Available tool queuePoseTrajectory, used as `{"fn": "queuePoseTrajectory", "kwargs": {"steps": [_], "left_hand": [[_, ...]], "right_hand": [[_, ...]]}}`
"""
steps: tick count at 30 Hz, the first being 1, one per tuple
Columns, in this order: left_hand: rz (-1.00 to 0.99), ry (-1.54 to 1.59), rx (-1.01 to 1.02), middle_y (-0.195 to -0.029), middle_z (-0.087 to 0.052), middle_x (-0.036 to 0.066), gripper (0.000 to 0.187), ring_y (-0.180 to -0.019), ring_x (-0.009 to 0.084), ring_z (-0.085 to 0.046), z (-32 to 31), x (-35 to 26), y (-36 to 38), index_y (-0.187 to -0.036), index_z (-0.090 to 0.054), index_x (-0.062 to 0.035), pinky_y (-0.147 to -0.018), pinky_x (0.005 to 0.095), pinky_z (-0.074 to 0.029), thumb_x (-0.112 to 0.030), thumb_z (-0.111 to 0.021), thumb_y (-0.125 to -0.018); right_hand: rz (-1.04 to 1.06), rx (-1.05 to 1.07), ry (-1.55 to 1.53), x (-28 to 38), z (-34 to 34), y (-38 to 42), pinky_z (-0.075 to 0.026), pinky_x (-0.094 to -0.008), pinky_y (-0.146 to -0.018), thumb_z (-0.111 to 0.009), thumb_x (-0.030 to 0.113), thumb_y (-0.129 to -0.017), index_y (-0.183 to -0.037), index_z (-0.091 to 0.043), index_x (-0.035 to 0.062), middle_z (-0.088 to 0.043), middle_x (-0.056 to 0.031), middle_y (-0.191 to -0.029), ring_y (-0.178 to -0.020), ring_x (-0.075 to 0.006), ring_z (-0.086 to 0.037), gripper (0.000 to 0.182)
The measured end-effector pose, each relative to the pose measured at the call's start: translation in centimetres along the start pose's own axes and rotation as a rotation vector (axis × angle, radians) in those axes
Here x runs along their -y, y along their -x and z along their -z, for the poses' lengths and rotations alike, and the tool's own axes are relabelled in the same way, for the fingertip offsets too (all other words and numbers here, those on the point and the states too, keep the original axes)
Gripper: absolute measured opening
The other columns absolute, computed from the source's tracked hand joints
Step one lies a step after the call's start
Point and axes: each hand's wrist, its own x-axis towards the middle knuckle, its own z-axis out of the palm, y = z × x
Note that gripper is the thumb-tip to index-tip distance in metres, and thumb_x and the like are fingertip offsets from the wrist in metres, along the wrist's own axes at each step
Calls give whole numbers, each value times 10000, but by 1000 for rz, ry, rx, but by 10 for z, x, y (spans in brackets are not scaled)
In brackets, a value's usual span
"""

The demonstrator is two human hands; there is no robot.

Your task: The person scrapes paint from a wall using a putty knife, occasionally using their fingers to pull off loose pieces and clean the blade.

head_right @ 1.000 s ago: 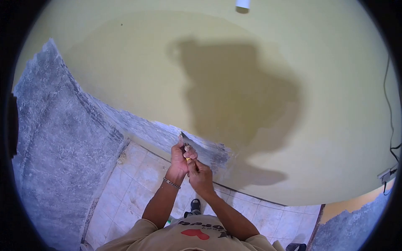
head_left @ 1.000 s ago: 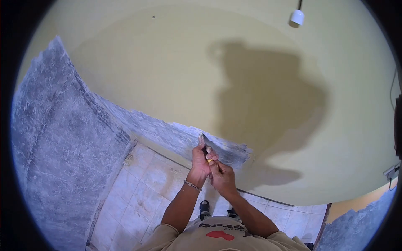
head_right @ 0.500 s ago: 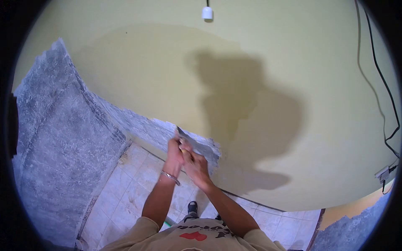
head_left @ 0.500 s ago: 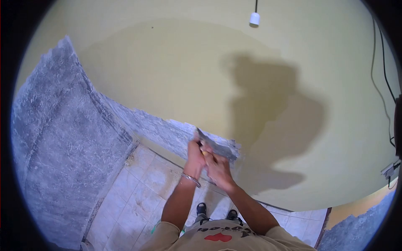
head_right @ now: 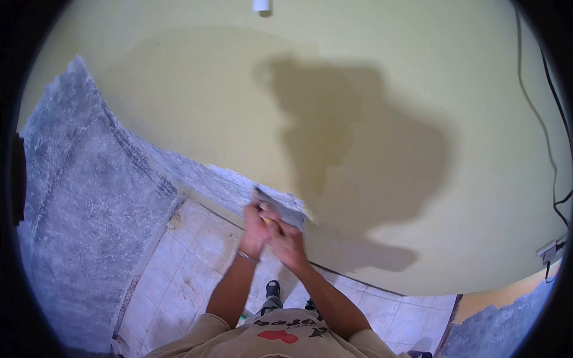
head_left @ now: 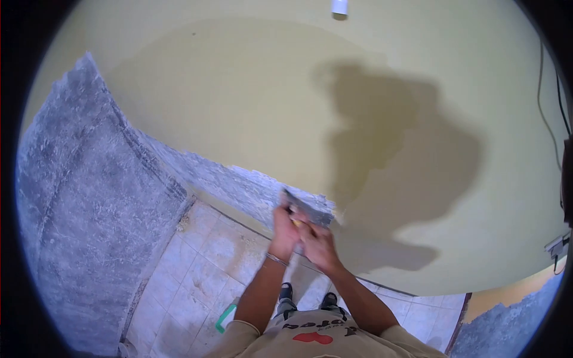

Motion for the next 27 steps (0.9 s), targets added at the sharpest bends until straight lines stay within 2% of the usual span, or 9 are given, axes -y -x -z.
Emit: {"fn": "queuePoseTrajectory", "kwargs": {"steps": [1,4,6,8,10,13,17,26,27], "left_hand": [[-22,48,-5,-472,-370,-36,467,-394,89,-338,-6,-20,-4,-601,-407,-150,-374,237,-294,-481,-488,-920],[-154,-35,27,-452,-339,-37,467,-395,99,-332,-13,-24,2,-596,-401,-152,-390,255,-310,-470,-464,-932],[-156,-75,14,-437,-324,-33,472,-391,115,-331,-4,-5,1,-593,-406,-153,-409,275,-325,-479,-474,-927],[-18,-75,-29,-449,-315,-12,497,-391,135,-319,-5,22,8,-602,-378,-138,-417,286,-322,-505,-489,-918],[6,-66,-43,-450,-315,-8,501,-390,141,-319,-15,52,19,-607,-377,-135,-414,289,-326,-513,-484,-918],[47,-90,-25,-451,-327,1,490,-388,147,-332,-31,84,41,-624,-398,-119,-418,290,-350,-502,-495,-914],[81,-102,18,-457,-348,16,459,-401,154,-363,-36,106,51,-637,-423,-104,-431,302,-381,-464,-531,-901],[96,-16,81,-500,-430,39,386,-409,156,-379,-43,114,54,-644,-479,-97,-443,303,-380,-384,-515,-899],[49,-1,49,-499,-431,40,392,-405,154,-376,-45,113,53,-645,-487,-93,-441,307,-378,-392,-507,-899]], "right_hand": [[-54,41,-1,-1,-11,-13,-373,-267,-448,-526,286,-952,-1039,-664,30,-489,3,-558,-484,-71,-435,303],[-9,77,-23,-6,-19,-24,-371,-268,-445,-527,291,-951,-1032,-662,33,-501,0,-566,-477,-71,-438,302],[2,96,-17,-7,2,-7,-357,-257,-431,-530,287,-952,-1068,-653,44,-498,3,-563,-460,-61,-428,296],[-52,68,-196,1,25,16,-332,-239,-396,-527,267,-957,-1092,-647,61,-485,15,-556,-443,-50,-428,274],[-274,79,-321,8,49,37,-311,-222,-365,-526,235,-959,-1141,-624,73,-479,23,-568,-429,-45,-426,263],[-414,92,-458,10,81,61,-304,-216,-352,-516,212,-961,-1196,-591,75,-490,14,-588,-425,-51,-430,283],[-400,108,-499,13,104,78,-304,-214,-355,-512,213,-961,-1241,-557,68,-494,4,-597,-424,-50,-423,318],[-361,49,-290,22,115,71,-332,-223,-402,-498,200,-953,-1125,-640,45,-485,9,-568,-434,-49,-408,272],[-361,43,-265,23,114,68,-353,-231,-424,-512,233,-952,-1030,-658,36,-491,8,-554,-451,-53,-431,257]]}}
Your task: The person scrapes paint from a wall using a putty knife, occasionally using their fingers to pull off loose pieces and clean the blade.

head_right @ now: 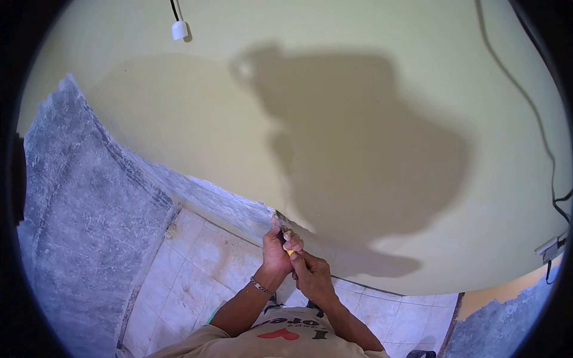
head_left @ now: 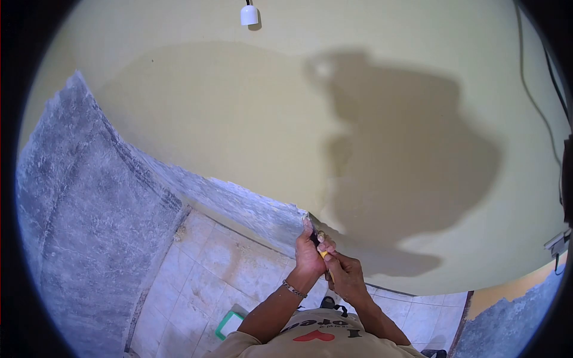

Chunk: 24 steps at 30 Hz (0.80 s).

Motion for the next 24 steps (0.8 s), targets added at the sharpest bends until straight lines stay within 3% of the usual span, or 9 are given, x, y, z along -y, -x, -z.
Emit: {"fn": "queuePoseTrajectory", "kwargs": {"steps": [1,3,5,7,9,14,19,22,24], "left_hand": [[-3,2,-3,-499,-431,40,392,-405,154,-376,2,-4,-3,-645,-487,-93,-441,307,-378,-392,-507,-899],[12,-34,84,-485,-410,35,399,-399,149,-368,2,-17,-4,-650,-486,-90,-434,309,-370,-396,-491,-907],[-48,-52,-42,-457,-359,13,405,-391,140,-350,-5,-31,-9,-648,-463,-99,-422,291,-355,-390,-462,-930],[-153,-47,-49,-472,-333,-1,389,-398,126,-334,-5,-65,-20,-667,-412,-112,-409,268,-332,-366,-392,-960],[-190,-25,-43,-470,-333,-21,388,-398,112,-332,4,-117,-36,-676,-409,-123,-406,260,-322,-374,-367,-968],[-261,-59,-115,-470,-333,-29,428,-403,106,-327,15,-182,-38,-664,-405,-131,-410,264,-322,-445,-449,-950],[-86,-51,-66,-506,-358,-16,475,-438,134,-366,23,-107,-30,-649,-404,-128,-440,284,-355,-510,-493,-917],[-9,-69,41,-526,-380,1,453,-466,141,-373,2,-48,-4,-677,-455,-94,-484,289,-369,-470,-489,-928],[8,-23,-34,-560,-409,28,444,-485,165,-391,-5,-22,1,-714,-480,-71,-521,298,-387,-468,-531,-906]], "right_hand": [[1,-10,23,1,-2,-4,-375,-239,-446,-527,266,-951,-935,-675,26,-497,7,-540,-469,-58,-454,282],[8,7,27,-3,-8,-10,-382,-252,-451,-528,263,-949,-931,-674,22,-499,-7,-535,-472,-66,-462,282],[12,31,28,-4,-21,-24,-389,-265,-456,-530,259,-947,-926,-672,17,-501,-20,-530,-476,-75,-471,282],[296,104,61,5,-42,-54,-330,-235,-425,-519,272,-949,-881,-648,13,-475,24,-556,-474,-44,-402,297],[281,120,184,1,-83,-97,-343,-248,-432,-519,288,-949,-868,-645,21,-490,27,-563,-486,-49,-407,307],[398,108,272,-4,-148,-124,-371,-259,-425,-504,282,-960,-1065,-660,73,-496,13,-587,-481,-65,-425,281],[63,257,-177,2,-79,-60,-353,-215,-357,-497,167,-964,-1239,-544,84,-485,-3,-635,-456,-63,-454,291],[21,192,-236,1,-32,-26,-321,-219,-338,-541,231,-947,-1213,-564,61,-468,5,-602,-422,-61,-432,317],[-110,108,-311,5,-15,-8,-300,-219,-335,-545,245,-947,-1174,-578,38,-487,-7,-611,-410,-58,-419,310]]}}
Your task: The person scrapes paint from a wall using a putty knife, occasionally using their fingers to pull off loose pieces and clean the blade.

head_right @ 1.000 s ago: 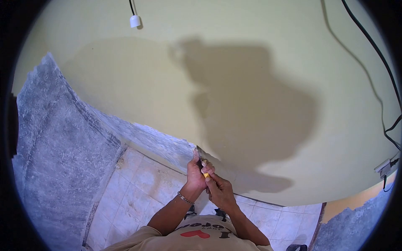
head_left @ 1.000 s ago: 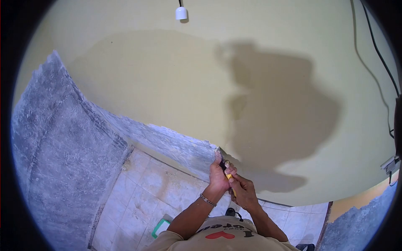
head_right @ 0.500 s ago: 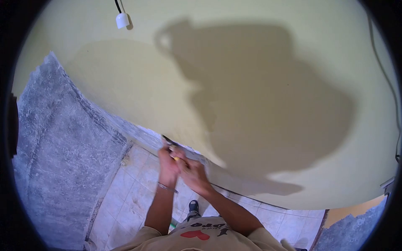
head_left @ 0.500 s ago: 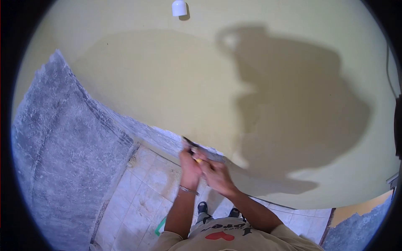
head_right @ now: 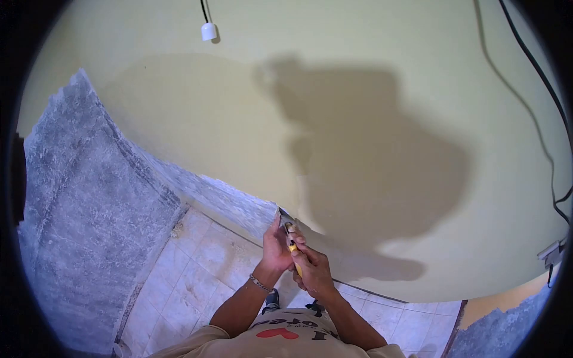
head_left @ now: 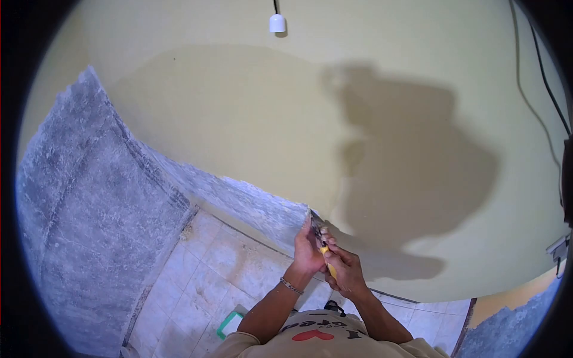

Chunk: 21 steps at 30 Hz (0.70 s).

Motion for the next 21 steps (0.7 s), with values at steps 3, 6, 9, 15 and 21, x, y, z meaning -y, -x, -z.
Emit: {"fn": "queuePoseTrajectory", "kwargs": {"steps": [3,6,9,15,21], "left_hand": [[-43,-11,2,-601,-441,18,427,-499,139,-404,-8,17,7,-760,-510,-53,-537,283,-387,-457,-571,-884],[90,144,206,-609,-470,22,364,-485,140,-432,14,11,-4,-809,-471,-96,-507,302,-395,-439,-521,-920],[75,185,313,-549,-454,14,367,-414,112,-383,23,5,-11,-751,-491,-97,-458,295,-370,-422,-539,-915],[-31,149,124,-499,-415,7,371,-369,107,-336,15,-31,-12,-700,-495,-101,-409,276,-341,-403,-561,-905],[-164,11,29,-420,-301,-32,512,-375,112,-291,19,-106,-28,-530,-376,-142,-443,271,-343,-457,-523,-906]], "right_hand": [[-29,-67,-56,-3,7,8,-261,-214,-298,-567,257,-928,-1114,-614,74,-517,-35,-612,-374,-82,-408,265],[-52,-107,-49,0,3,10,-292,-213,-333,-561,287,-930,-895,-634,32,-495,-16,-592,-401,-63,-419,268],[-37,-111,14,10,-8,10,-295,-216,-334,-575,319,-921,-801,-611,32,-488,-14,-575,-395,-65,-423,314],[-74,-61,73,7,-31,-19,-300,-220,-343,-561,344,-930,-791,-599,33,-481,-8,-571,-397,-63,-421,343],[44,87,111,-8,-80,-83,-265,-214,-321,-564,341,-931,-978,-638,58,-484,-10,-583,-375,-60,-394,297]]}}
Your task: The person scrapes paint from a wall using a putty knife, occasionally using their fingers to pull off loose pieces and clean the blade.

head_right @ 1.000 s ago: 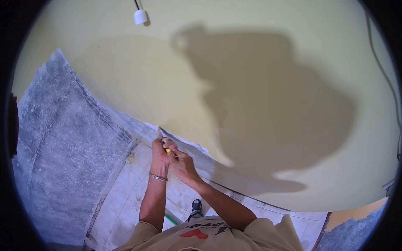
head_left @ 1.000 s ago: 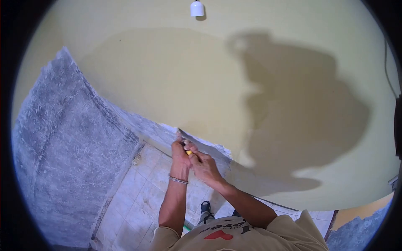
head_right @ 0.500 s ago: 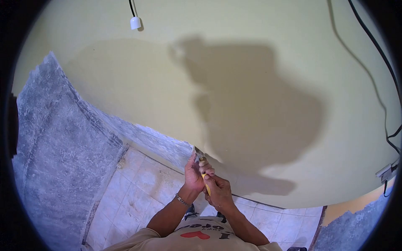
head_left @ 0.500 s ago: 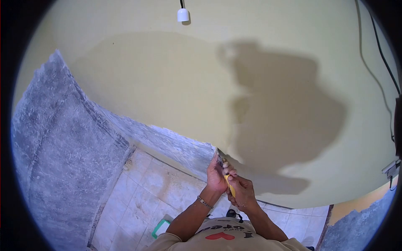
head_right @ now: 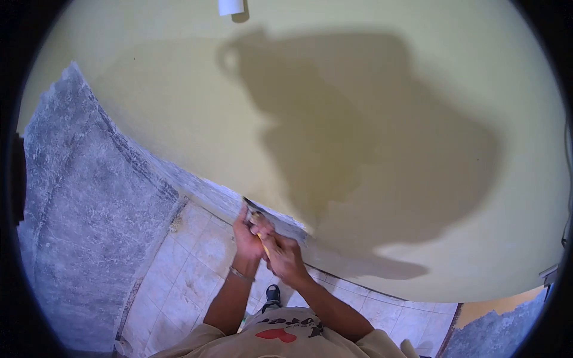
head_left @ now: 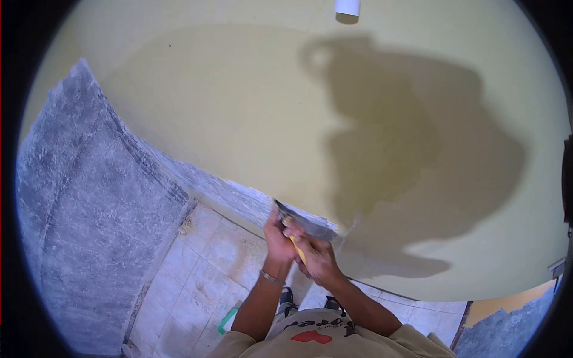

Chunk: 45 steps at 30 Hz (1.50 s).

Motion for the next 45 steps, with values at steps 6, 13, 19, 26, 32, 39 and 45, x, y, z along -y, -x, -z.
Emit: {"fn": "queuePoseTrajectory", "kwargs": {"steps": [6,13,19,26,32,39,45], "left_hand": [[37,92,115,-500,-363,-11,437,-432,121,-356,29,-12,-17,-674,-439,-114,-480,289,-386,-470,-534,-909],[220,0,-1,-618,-454,12,428,-506,127,-417,-23,83,47,-735,-461,-101,-497,299,-388,-486,-511,-917],[272,15,165,-480,-383,-30,498,-405,113,-367,-16,108,50,-630,-468,-117,-489,261,-380,-535,-522,-896],[241,17,70,-450,-403,-43,493,-363,85,-337,-21,103,50,-589,-491,-129,-429,250,-352,-510,-539,-898],[217,24,58,-433,-360,-33,520,-368,98,-334,-20,90,37,-573,-436,-143,-414,251,-345,-546,-520,-892],[83,20,57,-413,-323,-20,570,-377,120,-332,19,-20,-14,-519,-376,-154,-421,269,-333,-553,-437,-921],[-32,99,22,-458,-325,-41,448,-375,83,-324,16,-35,-15,-645,-433,-126,-407,246,-350,-469,-532,-916]], "right_hand": [[13,0,17,-7,-12,-9,-256,-209,-320,-565,333,-932,-960,-633,56,-468,-4,-575,-373,-53,-384,287],[-50,-240,-43,10,44,85,-260,-209,-315,-563,300,-934,-812,-607,25,-487,-19,-572,-361,-59,-389,305],[-34,-256,-57,12,62,104,-257,-213,-309,-560,298,-933,-770,-591,17,-488,-26,-563,-361,-67,-401,327],[-105,-260,-56,17,59,100,-256,-218,-307,-566,291,-928,-819,-620,10,-505,-43,-565,-353,-76,-397,306],[-134,-215,-46,20,56,78,-266,-212,-314,-573,298,-924,-873,-632,12,-509,-41,-585,-367,-76,-411,297],[142,32,137,-5,-11,-14,-271,-215,-338,-533,348,-951,-903,-641,53,-497,-3,-600,-381,-54,-391,318],[50,25,146,-7,-31,-28,-261,-216,-337,-535,354,-952,-976,-642,77,-479,10,-598,-392,-48,-386,298]]}}
